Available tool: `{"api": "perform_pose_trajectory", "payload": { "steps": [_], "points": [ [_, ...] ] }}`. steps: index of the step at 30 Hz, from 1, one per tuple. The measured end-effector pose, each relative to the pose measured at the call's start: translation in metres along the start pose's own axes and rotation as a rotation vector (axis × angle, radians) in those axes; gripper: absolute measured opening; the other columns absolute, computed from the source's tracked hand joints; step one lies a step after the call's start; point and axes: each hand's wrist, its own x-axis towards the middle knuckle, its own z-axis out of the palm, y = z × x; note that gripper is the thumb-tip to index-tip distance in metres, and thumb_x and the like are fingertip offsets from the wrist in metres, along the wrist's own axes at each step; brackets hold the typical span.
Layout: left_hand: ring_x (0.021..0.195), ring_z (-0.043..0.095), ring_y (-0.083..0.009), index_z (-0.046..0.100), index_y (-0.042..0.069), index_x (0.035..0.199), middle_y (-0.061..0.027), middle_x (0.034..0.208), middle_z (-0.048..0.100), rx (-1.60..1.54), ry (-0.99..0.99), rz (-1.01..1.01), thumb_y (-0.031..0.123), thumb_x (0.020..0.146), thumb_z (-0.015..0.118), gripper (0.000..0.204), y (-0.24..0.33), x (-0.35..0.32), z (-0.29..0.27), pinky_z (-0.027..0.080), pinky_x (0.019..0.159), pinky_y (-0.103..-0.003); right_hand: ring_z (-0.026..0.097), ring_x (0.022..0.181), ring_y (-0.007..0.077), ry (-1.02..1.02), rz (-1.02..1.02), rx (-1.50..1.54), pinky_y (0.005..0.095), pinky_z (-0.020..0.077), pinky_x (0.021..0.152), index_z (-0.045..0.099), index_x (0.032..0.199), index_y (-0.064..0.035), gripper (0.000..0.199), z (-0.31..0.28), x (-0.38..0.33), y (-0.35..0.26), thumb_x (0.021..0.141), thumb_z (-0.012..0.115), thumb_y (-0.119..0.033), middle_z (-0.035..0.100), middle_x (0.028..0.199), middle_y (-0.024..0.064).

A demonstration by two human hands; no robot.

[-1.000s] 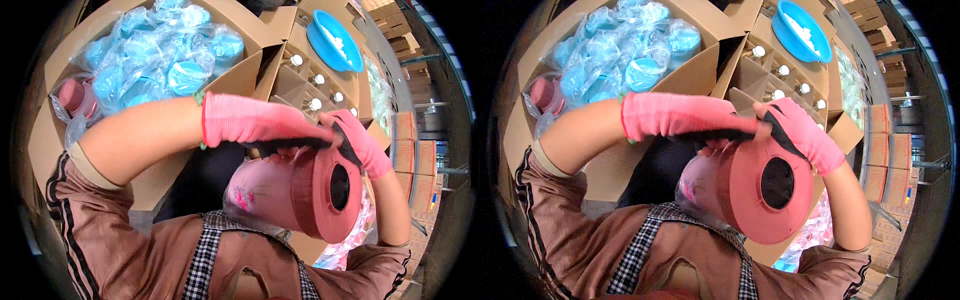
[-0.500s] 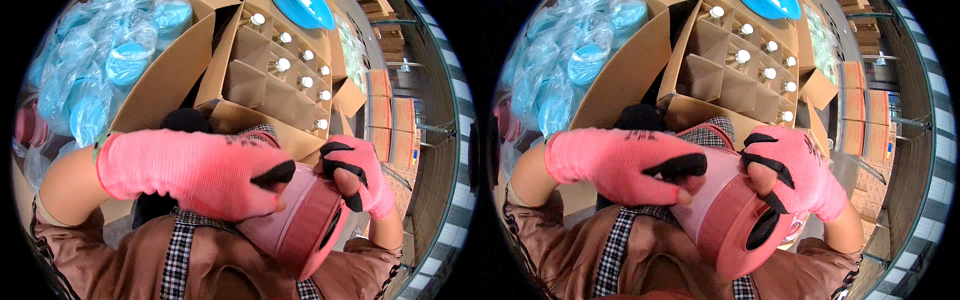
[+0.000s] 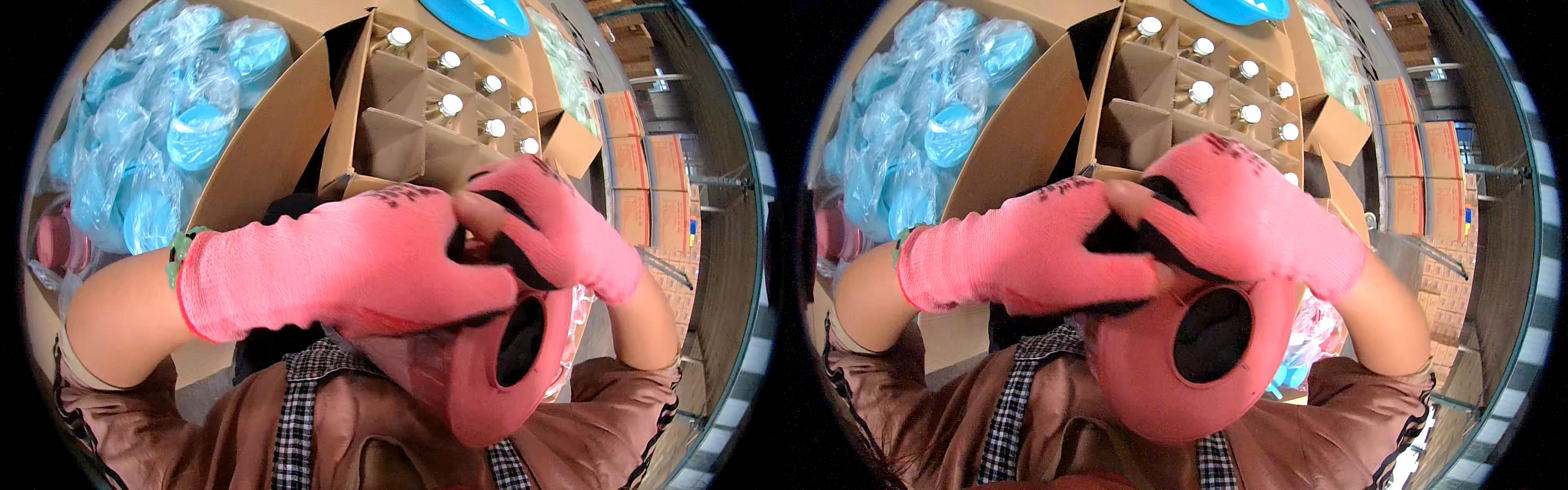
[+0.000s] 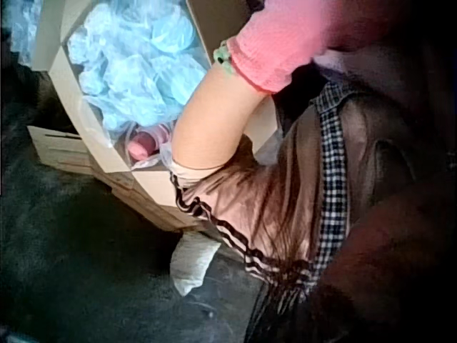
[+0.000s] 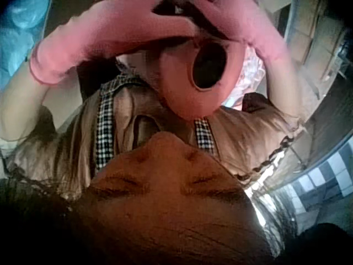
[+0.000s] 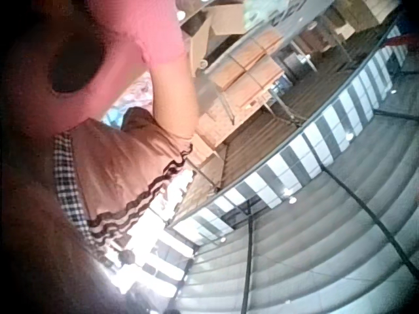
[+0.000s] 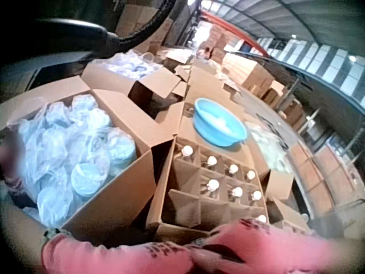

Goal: The person sits on the floor in a warehouse and packs plastic containers into clear plastic bags. They remove a blue container from a bag, insert a stainless steel inner pot, and secure the lid. They then place the assembled unit into a new plastic bag and set it aside. The process is repeated with a pink container.

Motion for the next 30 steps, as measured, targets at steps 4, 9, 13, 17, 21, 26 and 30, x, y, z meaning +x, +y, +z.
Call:
{"api": "perform_pose_trajectory", "payload": {
  "steps": [4, 9, 13, 17, 21, 26, 30],
  "points": [
    [0.086, 0.054, -0.0137, 0.052, 0.002, 0.109, -0.0052, 0.094, 0.058, -0.388, -0.018, -0.19, 0.01, 0.079, 0.06, 0.033, 0.008, 0.0, -0.005, 0.042, 0.078, -0.028, 0.055, 0.066, 0.0359, 0.036, 0.013, -0.003, 0.0398, 0.0428, 0.06, 0.06, 0.072, 0.0022, 0.048, 0.01, 0.012, 0.012, 0.087, 0.042, -0.04, 0.057, 0.07, 0.02],
    [0.07, 0.051, -0.0044, 0.056, 0.004, 0.108, -0.0006, 0.084, 0.057, -0.474, 0.137, -0.026, 0.014, 0.082, 0.056, 0.028, -0.021, -0.004, 0.003, 0.041, 0.061, -0.019, 0.055, 0.072, 0.0317, -0.198, 0.13, -0.268, 0.0364, 0.0447, 0.063, 0.05, 0.115, -0.0148, 0.034, 0.008, 0.026, 0.006, 0.089, 0.041, -0.034, 0.057, 0.077, 0.0154],
    [0.065, 0.049, -0.0035, 0.057, 0.003, 0.101, 0.0022, 0.076, 0.055, -0.538, 0.215, -0.263, 0.025, 0.084, 0.056, 0.028, -0.01, -0.014, -0.008, 0.038, 0.056, -0.018, 0.054, 0.067, 0.0298, 0.0, -0.14, -0.133, 0.0354, 0.0431, 0.062, 0.055, 0.105, -0.0092, 0.032, 0.02, 0.031, 0.044, 0.087, 0.044, -0.032, 0.057, 0.073, 0.0156],
    [0.081, 0.052, -0.0306, 0.052, -0.004, 0.099, -0.0155, 0.089, 0.053, 0.914, 0.397, 0.052, 0.036, 0.076, 0.062, 0.047, 0.042, -0.014, -0.013, 0.042, 0.07, -0.036, 0.055, 0.073, 0.0168, 0.086, 0.054, 0.725, 0.0263, 0.0445, 0.07, 0.054, 0.104, -0.0023, 0.036, 0.0, 0.004, 0.048, 0.087, 0.048, -0.034, 0.061, 0.083, 0.0074],
    [0.09, 0.049, -0.0328, 0.052, 0.001, 0.1, -0.016, 0.097, 0.051, 1.083, -0.071, 0.358, 0.028, 0.066, 0.068, 0.046, 0.082, -0.003, -0.011, 0.04, 0.08, -0.041, 0.053, 0.099, 0.0164, 0.184, 0.066, 1.325, 0.0276, 0.0402, 0.089, 0.045, 0.118, -0.0019, 0.06, 0.026, -0.042, 0.09, 0.083, 0.048, -0.05, 0.055, 0.11, 0.0053],
    [0.076, 0.053, -0.0276, 0.051, 0.003, 0.093, -0.0105, 0.08, 0.055, 1.415, -0.169, 0.256, 0.029, 0.068, 0.06, 0.037, 0.07, 0.013, 0.042, 0.043, 0.066, -0.037, 0.04, 0.115, 0.0156, 0.387, 0.066, 1.335, 0.0297, 0.0301, 0.099, 0.033, 0.129, -0.0015, 0.069, 0.087, -0.091, 0.062, 0.079, 0.057, -0.042, 0.042, 0.126, 0.0076],
    [0.061, 0.056, -0.0308, 0.043, -0.002, 0.1, -0.0155, 0.07, 0.055, 1.332, -0.056, 0.154, 0.028, 0.072, 0.059, 0.045, 0.053, 0.021, 0.042, 0.044, 0.054, -0.038, 0.044, 0.111, 0.0144, 0.444, -0.082, 1.615, 0.0286, 0.0339, 0.095, 0.036, 0.127, -0.0012, 0.051, 0.088, -0.076, 0.051, 0.085, 0.054, -0.025, 0.047, 0.121, 0.0079]
  ]
}}
